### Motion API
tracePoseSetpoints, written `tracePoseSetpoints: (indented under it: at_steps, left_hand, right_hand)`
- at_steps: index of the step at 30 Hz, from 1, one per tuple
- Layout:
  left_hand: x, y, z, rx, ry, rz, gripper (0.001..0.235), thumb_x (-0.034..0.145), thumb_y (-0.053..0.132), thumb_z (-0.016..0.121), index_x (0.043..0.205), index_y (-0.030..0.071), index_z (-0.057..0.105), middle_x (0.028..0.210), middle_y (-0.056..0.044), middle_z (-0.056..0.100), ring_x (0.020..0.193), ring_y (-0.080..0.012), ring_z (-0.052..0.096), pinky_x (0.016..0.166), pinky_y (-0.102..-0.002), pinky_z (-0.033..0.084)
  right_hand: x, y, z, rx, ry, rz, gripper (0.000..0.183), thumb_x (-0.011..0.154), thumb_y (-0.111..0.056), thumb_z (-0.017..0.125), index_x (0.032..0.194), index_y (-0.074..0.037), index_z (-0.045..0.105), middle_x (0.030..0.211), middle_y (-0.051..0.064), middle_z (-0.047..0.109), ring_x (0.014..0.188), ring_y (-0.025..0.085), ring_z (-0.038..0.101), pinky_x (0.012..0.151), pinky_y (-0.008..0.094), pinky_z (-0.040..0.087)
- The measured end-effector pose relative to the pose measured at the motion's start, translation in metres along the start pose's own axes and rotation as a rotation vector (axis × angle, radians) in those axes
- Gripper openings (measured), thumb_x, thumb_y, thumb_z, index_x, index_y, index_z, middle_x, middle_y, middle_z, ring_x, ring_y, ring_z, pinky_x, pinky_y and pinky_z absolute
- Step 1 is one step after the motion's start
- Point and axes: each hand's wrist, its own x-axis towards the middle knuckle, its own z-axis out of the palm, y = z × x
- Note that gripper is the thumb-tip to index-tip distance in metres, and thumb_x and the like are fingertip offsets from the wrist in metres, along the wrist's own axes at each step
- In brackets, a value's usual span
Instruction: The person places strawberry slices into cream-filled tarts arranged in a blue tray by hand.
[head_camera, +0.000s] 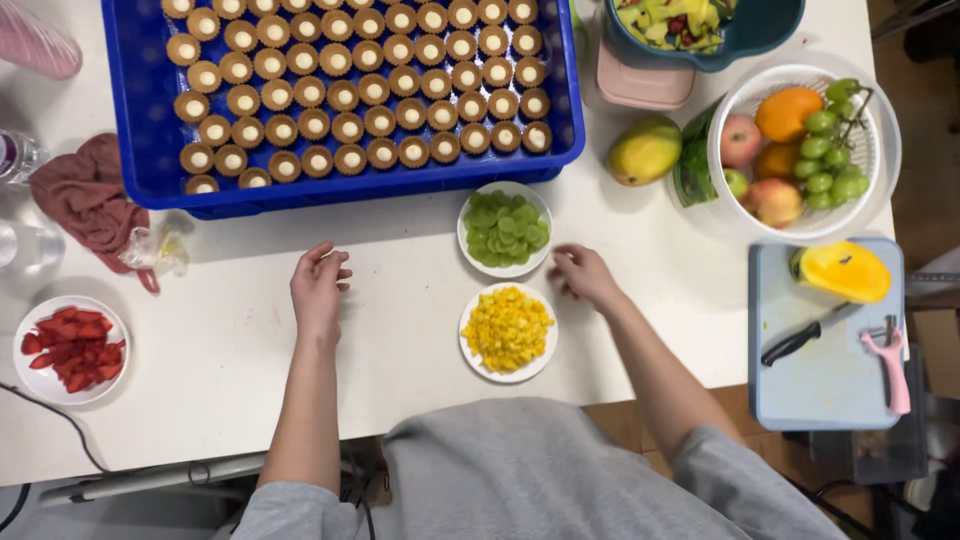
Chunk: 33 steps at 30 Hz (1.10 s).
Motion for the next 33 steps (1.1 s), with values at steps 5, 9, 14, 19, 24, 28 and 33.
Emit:
tracePoseSetpoints:
  at_steps: [5, 9, 14, 19, 24, 28, 33]
  left_hand:
    - [-0.031, 0.013, -0.028, 0.071, -0.034, 0.049, 0.032, 0.1, 0.019, 0.062, 0.129, 0.004, 0.063, 0.108, -0.004, 0.07, 0.092, -0.012, 0.064, 0.077, -0.026, 0.052]
    - [-0.044, 0.002, -0.059, 0.072, -0.045, 0.058, 0.031, 0.101, 0.02, 0.061, 0.127, 0.004, 0.064, 0.109, -0.005, 0.071, 0.091, -0.0126, 0.065, 0.078, -0.027, 0.053]
    - [-0.051, -0.017, -0.095, 0.048, -0.009, 0.002, 0.03, 0.102, 0.019, 0.058, 0.127, 0.004, 0.063, 0.111, -0.005, 0.072, 0.092, -0.0123, 0.065, 0.077, -0.027, 0.053]
    - [-0.055, -0.027, -0.117, 0.036, 0.001, -0.014, 0.028, 0.104, 0.018, 0.057, 0.127, 0.003, 0.063, 0.112, -0.006, 0.071, 0.091, -0.0123, 0.064, 0.076, -0.027, 0.053]
    - [-0.061, -0.02, -0.124, 0.05, -0.002, -0.026, 0.027, 0.105, 0.019, 0.056, 0.126, 0.004, 0.063, 0.113, -0.005, 0.071, 0.091, -0.0116, 0.064, 0.078, -0.027, 0.053]
    - [-0.05, -0.011, -0.119, 0.148, -0.037, 0.066, 0.025, 0.104, 0.019, 0.059, 0.125, 0.005, 0.064, 0.113, -0.006, 0.07, 0.094, -0.0122, 0.065, 0.08, -0.027, 0.053]
    - [-0.016, 0.016, -0.09, 0.432, -0.093, 0.487, 0.032, 0.1, 0.017, 0.068, 0.128, 0.003, 0.064, 0.121, -0.009, 0.069, 0.102, -0.018, 0.065, 0.084, -0.031, 0.053]
  right_hand:
    - [-0.004, -0.015, 0.036, 0.235, 0.03, -0.046, 0.037, 0.094, -0.008, 0.051, 0.13, -0.004, 0.058, 0.081, 0.009, 0.071, 0.059, 0.017, 0.069, 0.047, 0.03, 0.052]
    - [-0.005, -0.012, 0.044, 0.435, 0.046, -0.023, 0.034, 0.095, -0.007, 0.055, 0.128, 0.001, 0.056, 0.087, 0.009, 0.071, 0.062, 0.019, 0.071, 0.05, 0.031, 0.056]
    - [0.029, 0.028, 0.028, 0.468, 0.209, -0.096, 0.032, 0.091, 0.001, 0.055, 0.121, 0.007, 0.061, 0.083, 0.016, 0.072, 0.058, 0.022, 0.07, 0.053, 0.035, 0.061]
    - [0.014, 0.088, -0.049, 0.485, 0.378, -0.062, 0.029, 0.094, -0.001, 0.052, 0.118, 0.007, 0.065, 0.082, 0.014, 0.072, 0.058, 0.022, 0.07, 0.053, 0.035, 0.062]
    - [-0.013, 0.11, -0.103, 0.516, 0.454, -0.029, 0.026, 0.099, -0.01, 0.057, 0.122, 0.0, 0.065, 0.083, 0.01, 0.072, 0.061, 0.017, 0.07, 0.055, 0.031, 0.061]
    - [-0.05, 0.116, -0.098, 0.475, 0.597, 0.058, 0.029, 0.104, -0.025, 0.057, 0.122, -0.003, 0.064, 0.082, 0.009, 0.07, 0.058, 0.018, 0.066, 0.054, 0.032, 0.06]
    - [-0.111, 0.124, 0.011, 0.159, 0.335, 0.212, 0.033, 0.104, -0.028, 0.054, 0.117, 0.0, 0.068, 0.078, 0.009, 0.072, 0.056, 0.019, 0.065, 0.049, 0.032, 0.054]
